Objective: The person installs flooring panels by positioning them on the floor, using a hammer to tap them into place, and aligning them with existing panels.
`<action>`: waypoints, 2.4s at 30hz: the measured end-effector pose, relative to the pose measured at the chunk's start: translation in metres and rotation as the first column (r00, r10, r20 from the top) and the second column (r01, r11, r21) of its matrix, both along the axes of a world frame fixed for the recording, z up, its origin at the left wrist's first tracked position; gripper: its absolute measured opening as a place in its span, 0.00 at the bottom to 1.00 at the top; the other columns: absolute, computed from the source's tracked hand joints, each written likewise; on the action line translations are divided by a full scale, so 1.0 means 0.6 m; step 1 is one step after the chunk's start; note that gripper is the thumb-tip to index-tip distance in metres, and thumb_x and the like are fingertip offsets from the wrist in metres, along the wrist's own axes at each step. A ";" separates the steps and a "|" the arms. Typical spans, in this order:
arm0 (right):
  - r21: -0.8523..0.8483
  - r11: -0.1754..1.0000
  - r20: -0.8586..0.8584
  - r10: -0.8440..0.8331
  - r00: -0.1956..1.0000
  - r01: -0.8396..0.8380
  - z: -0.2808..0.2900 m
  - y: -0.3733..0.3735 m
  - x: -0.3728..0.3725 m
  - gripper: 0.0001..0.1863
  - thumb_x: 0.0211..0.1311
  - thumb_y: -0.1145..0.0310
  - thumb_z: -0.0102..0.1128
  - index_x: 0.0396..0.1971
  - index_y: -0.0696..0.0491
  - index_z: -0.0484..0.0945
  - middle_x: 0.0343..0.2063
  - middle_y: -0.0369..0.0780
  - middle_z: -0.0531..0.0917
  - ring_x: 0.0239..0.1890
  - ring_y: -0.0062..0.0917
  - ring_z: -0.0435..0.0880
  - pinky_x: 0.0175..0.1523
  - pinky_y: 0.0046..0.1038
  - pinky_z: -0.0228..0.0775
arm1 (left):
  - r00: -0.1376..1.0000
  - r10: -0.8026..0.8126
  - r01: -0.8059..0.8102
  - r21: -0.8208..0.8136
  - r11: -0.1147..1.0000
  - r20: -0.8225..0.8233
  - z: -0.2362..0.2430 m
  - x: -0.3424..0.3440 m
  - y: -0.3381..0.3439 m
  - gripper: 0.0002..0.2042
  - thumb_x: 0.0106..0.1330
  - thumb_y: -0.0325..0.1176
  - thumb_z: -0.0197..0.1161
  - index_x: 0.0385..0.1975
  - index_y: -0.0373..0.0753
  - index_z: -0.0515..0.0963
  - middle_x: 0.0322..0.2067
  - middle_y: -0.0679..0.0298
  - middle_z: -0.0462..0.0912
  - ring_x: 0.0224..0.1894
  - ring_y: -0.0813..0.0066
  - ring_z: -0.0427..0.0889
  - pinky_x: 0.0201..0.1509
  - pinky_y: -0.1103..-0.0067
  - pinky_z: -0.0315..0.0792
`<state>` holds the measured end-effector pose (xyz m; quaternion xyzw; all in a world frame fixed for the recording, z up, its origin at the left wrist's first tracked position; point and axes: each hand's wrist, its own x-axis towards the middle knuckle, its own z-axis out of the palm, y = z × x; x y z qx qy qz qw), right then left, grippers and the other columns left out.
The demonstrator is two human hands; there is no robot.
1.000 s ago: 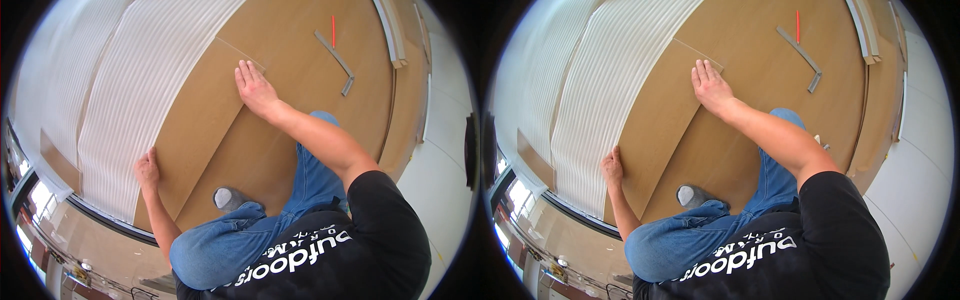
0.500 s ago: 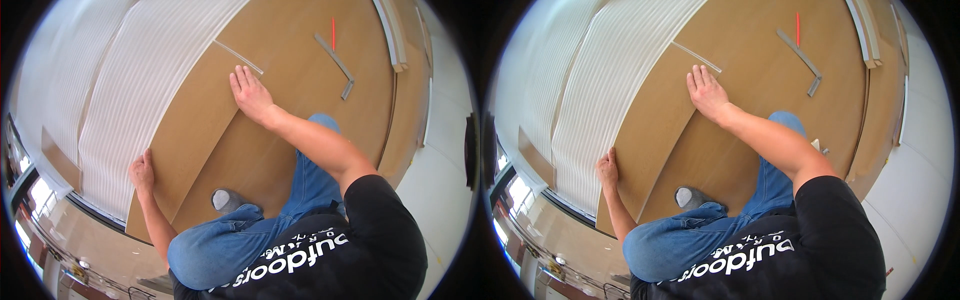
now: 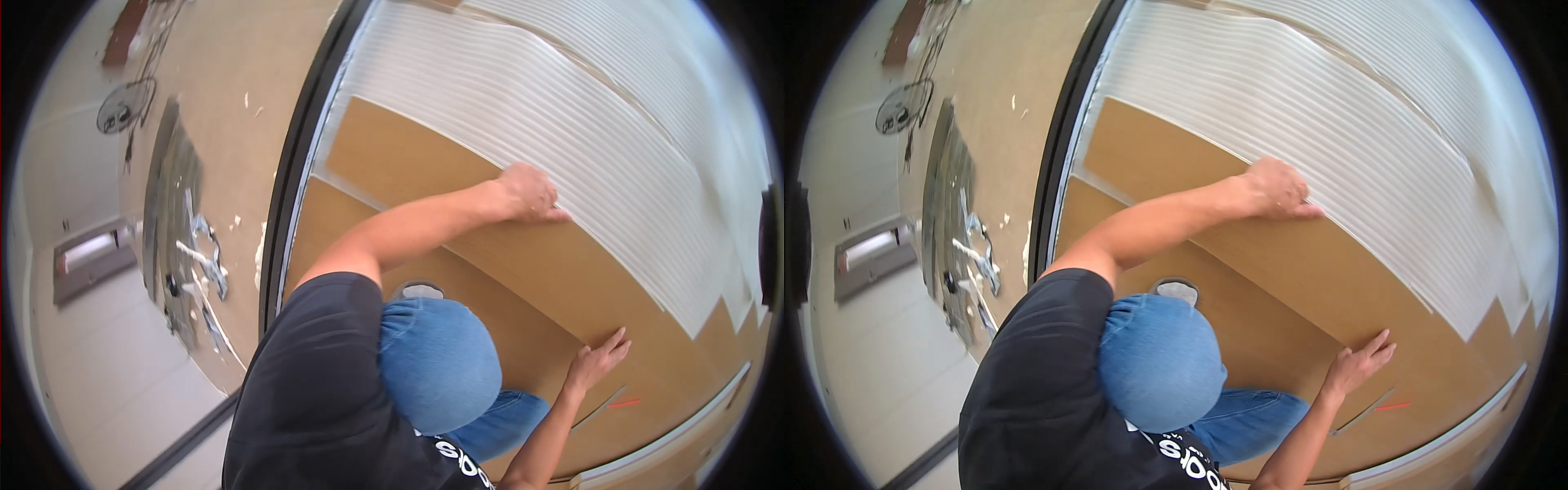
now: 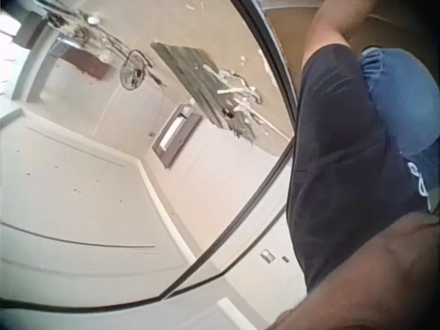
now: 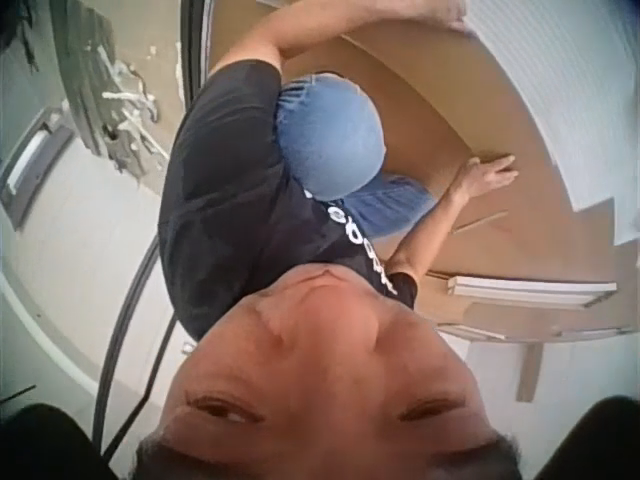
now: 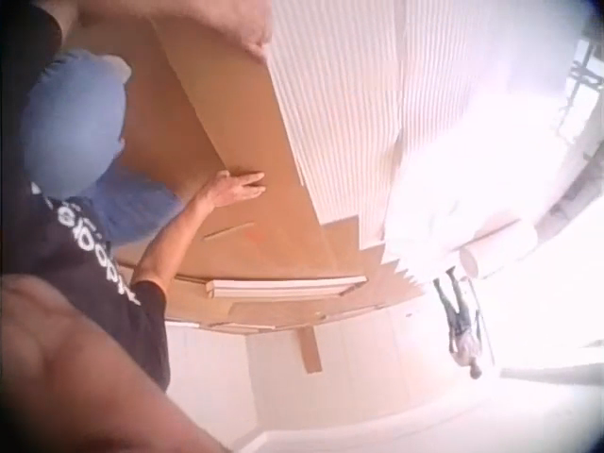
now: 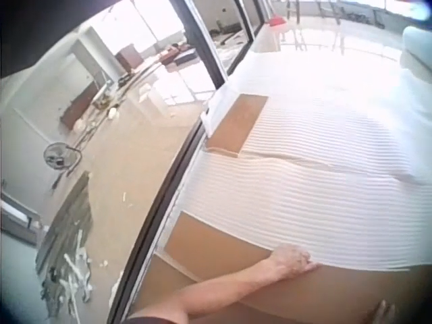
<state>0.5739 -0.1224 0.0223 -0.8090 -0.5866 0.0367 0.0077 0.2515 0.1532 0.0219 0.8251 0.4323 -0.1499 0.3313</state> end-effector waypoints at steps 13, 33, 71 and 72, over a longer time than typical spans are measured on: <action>-0.091 0.995 0.096 0.057 0.994 -0.049 -0.009 0.019 -0.043 0.40 0.58 0.83 0.56 0.74 0.52 0.62 0.69 0.64 0.63 0.71 0.58 0.64 0.74 0.50 0.61 | 0.990 0.138 -0.139 -0.064 0.988 -0.021 -0.020 -0.089 -0.025 0.38 0.72 0.72 0.42 0.32 0.41 0.88 0.39 0.56 0.88 0.47 0.55 0.86 0.52 0.63 0.80; -0.162 0.986 -0.006 -0.046 0.999 0.045 -0.046 0.024 -0.009 0.36 0.57 0.84 0.54 0.70 0.68 0.62 0.68 0.66 0.64 0.72 0.58 0.64 0.75 0.44 0.64 | 0.980 0.172 -0.159 0.130 0.979 -0.099 -0.063 -0.057 -0.036 0.37 0.72 0.67 0.52 0.18 0.34 0.75 0.21 0.47 0.77 0.29 0.46 0.76 0.36 0.57 0.69; -0.200 0.976 0.051 -0.076 0.996 0.084 -0.062 0.026 -0.017 0.32 0.67 0.76 0.53 0.69 0.70 0.61 0.69 0.69 0.61 0.73 0.65 0.61 0.74 0.48 0.64 | 0.977 0.185 -0.167 0.159 0.973 -0.106 -0.062 -0.046 -0.043 0.38 0.73 0.68 0.50 0.20 0.34 0.77 0.21 0.48 0.79 0.28 0.48 0.79 0.36 0.58 0.71; -0.177 0.981 0.050 -0.077 0.996 0.085 -0.061 0.024 -0.019 0.32 0.67 0.76 0.53 0.69 0.71 0.61 0.68 0.70 0.61 0.72 0.65 0.62 0.74 0.48 0.64 | 0.978 0.186 -0.168 0.169 0.971 -0.093 -0.063 -0.047 -0.043 0.38 0.72 0.69 0.50 0.19 0.33 0.75 0.20 0.48 0.78 0.27 0.49 0.77 0.35 0.59 0.70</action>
